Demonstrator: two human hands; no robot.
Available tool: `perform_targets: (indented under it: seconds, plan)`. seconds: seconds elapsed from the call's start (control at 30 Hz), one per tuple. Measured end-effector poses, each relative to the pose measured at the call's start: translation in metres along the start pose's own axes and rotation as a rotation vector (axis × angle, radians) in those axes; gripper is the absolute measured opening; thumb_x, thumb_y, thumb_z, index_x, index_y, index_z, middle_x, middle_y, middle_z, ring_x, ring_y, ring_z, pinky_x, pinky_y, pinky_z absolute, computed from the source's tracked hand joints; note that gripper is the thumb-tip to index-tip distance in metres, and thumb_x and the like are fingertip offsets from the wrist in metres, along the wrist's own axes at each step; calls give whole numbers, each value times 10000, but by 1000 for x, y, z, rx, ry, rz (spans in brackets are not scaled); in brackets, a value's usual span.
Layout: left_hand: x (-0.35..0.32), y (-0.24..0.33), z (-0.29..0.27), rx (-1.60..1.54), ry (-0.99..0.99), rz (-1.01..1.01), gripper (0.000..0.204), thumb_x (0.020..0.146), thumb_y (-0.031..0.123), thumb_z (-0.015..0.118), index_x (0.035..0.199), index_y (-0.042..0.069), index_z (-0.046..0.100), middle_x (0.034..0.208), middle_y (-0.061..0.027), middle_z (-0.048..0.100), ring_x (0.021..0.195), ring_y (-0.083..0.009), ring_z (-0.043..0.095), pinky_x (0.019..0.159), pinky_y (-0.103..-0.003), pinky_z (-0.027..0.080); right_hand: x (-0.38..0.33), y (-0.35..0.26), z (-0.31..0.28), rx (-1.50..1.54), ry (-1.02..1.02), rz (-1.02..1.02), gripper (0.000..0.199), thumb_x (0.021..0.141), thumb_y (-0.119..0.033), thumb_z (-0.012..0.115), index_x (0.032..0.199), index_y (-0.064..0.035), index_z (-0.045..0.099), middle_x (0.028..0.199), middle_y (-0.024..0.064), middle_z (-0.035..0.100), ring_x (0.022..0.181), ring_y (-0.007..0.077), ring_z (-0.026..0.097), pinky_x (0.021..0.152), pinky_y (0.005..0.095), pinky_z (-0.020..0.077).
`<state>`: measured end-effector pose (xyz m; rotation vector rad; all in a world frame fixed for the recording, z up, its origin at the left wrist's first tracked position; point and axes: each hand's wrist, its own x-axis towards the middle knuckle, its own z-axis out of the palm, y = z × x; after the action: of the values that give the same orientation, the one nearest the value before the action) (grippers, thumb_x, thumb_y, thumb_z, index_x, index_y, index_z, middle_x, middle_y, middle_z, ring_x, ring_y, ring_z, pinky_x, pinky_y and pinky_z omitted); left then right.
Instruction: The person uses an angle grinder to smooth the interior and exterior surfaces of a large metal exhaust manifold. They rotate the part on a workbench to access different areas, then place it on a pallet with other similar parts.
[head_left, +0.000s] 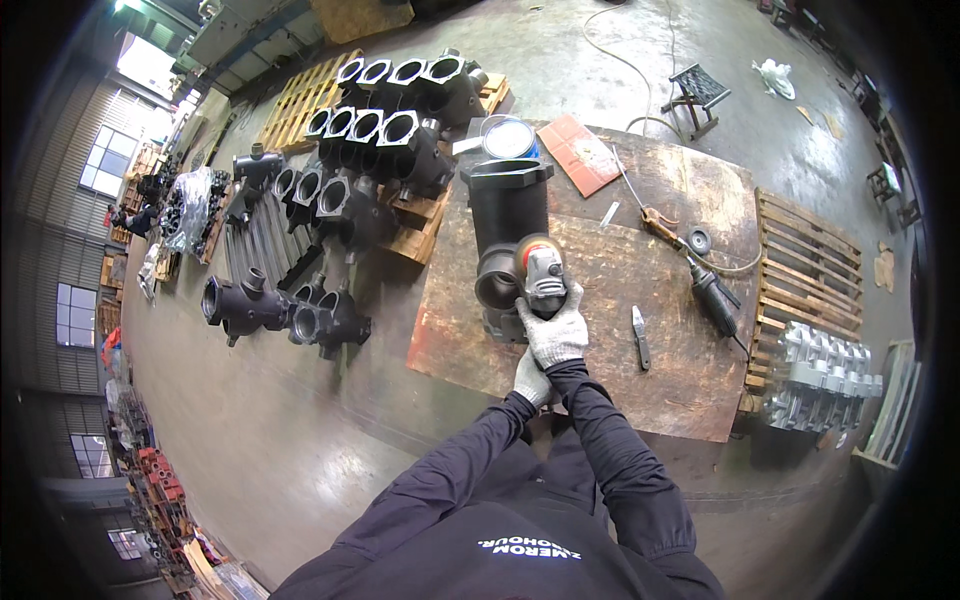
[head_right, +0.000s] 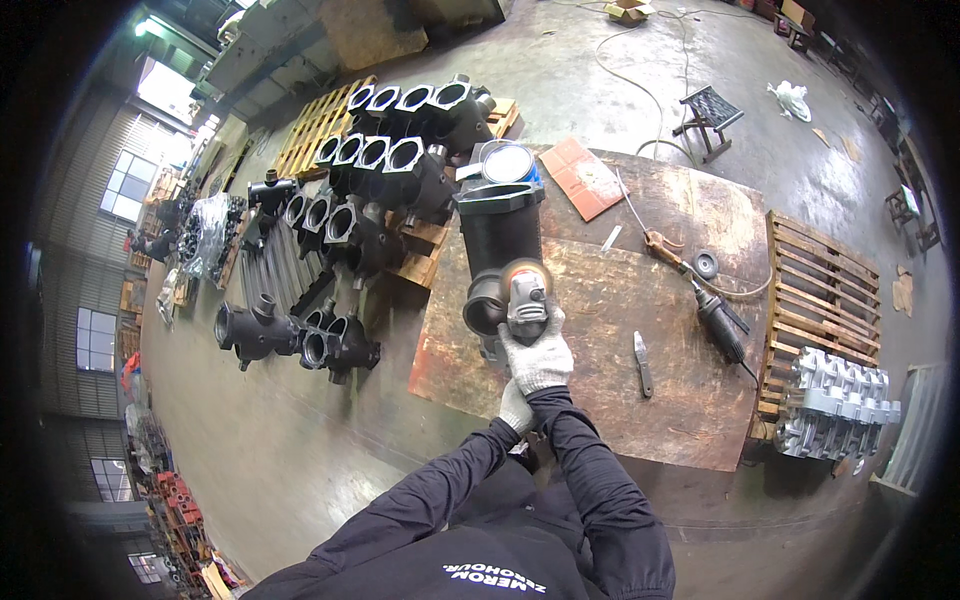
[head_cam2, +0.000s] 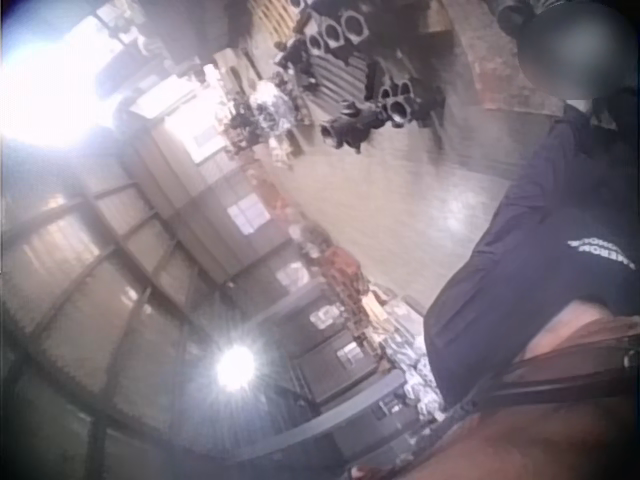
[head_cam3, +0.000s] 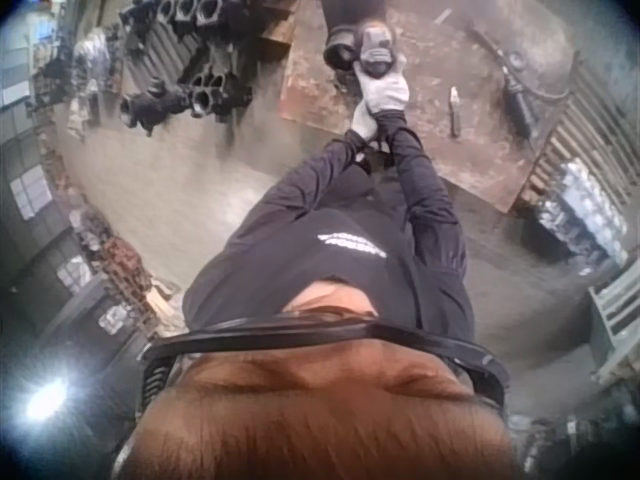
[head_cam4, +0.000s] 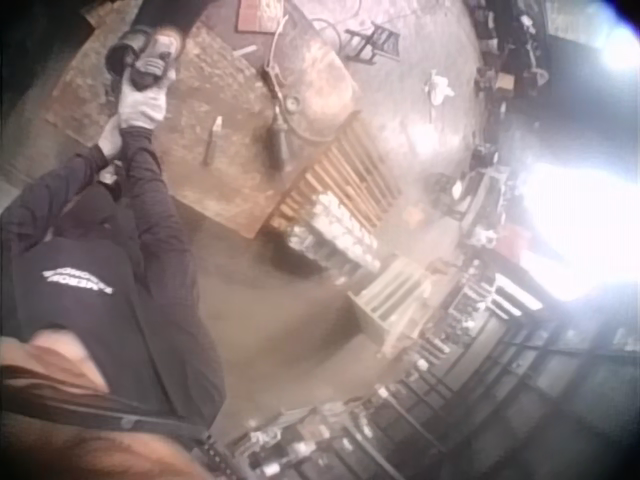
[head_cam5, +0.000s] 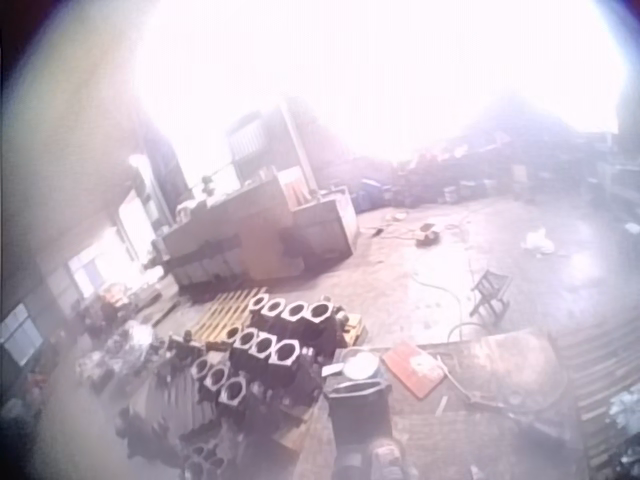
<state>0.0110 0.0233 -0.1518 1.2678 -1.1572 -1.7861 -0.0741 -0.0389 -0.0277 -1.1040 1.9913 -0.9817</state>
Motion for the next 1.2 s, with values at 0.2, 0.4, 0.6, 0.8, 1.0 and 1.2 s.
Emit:
perform_targets:
  seconds: [0.2,0.4,0.6,0.8,1.0,1.2]
  plan:
    - [7,1,5,-86,-15,30,441,1065,151,356,1495,54,352,1469,-126,498,1346,-256,484,1134,-393,387,13,5,6,7,-16,3,872,779,-488,795,1457,-170,347,1075,229,700,932,421,707,817,479,562]
    - [37,0,1,-181,-55,-6,434,1074,179,332,1493,68,360,1470,-125,499,1351,-247,480,1137,-388,382,36,4,10,-96,-79,47,858,790,-494,776,1459,-162,355,1089,210,706,961,414,700,839,469,556]
    - [16,15,18,-350,36,-19,446,1070,223,345,1490,71,351,1478,-136,481,1357,-257,476,1138,-386,380,24,-3,-1,-40,-70,-40,860,770,-509,803,1382,-78,378,1004,255,702,920,440,700,818,481,552]
    - [-1,28,28,-106,-21,-16,495,1067,294,343,1513,79,323,1518,-135,439,1422,-265,396,1178,-387,322,12,-3,-10,-3,-76,-61,836,766,-488,811,1407,-144,400,1058,210,708,940,404,712,812,457,568]
    - [13,-4,30,-292,57,51,511,1066,304,341,1525,82,300,1518,-129,446,1413,-267,412,1172,-388,331,16,2,-9,42,-80,-101,840,765,-488,810,1413,-152,396,1064,213,708,948,410,708,815,458,564]
    - [40,-29,22,12,80,153,493,1061,276,336,1504,61,331,1494,-136,478,1385,-284,448,1167,-397,340,36,0,-5,-59,-137,-84,830,778,-480,796,1429,-160,393,1070,212,708,948,408,706,821,457,560]
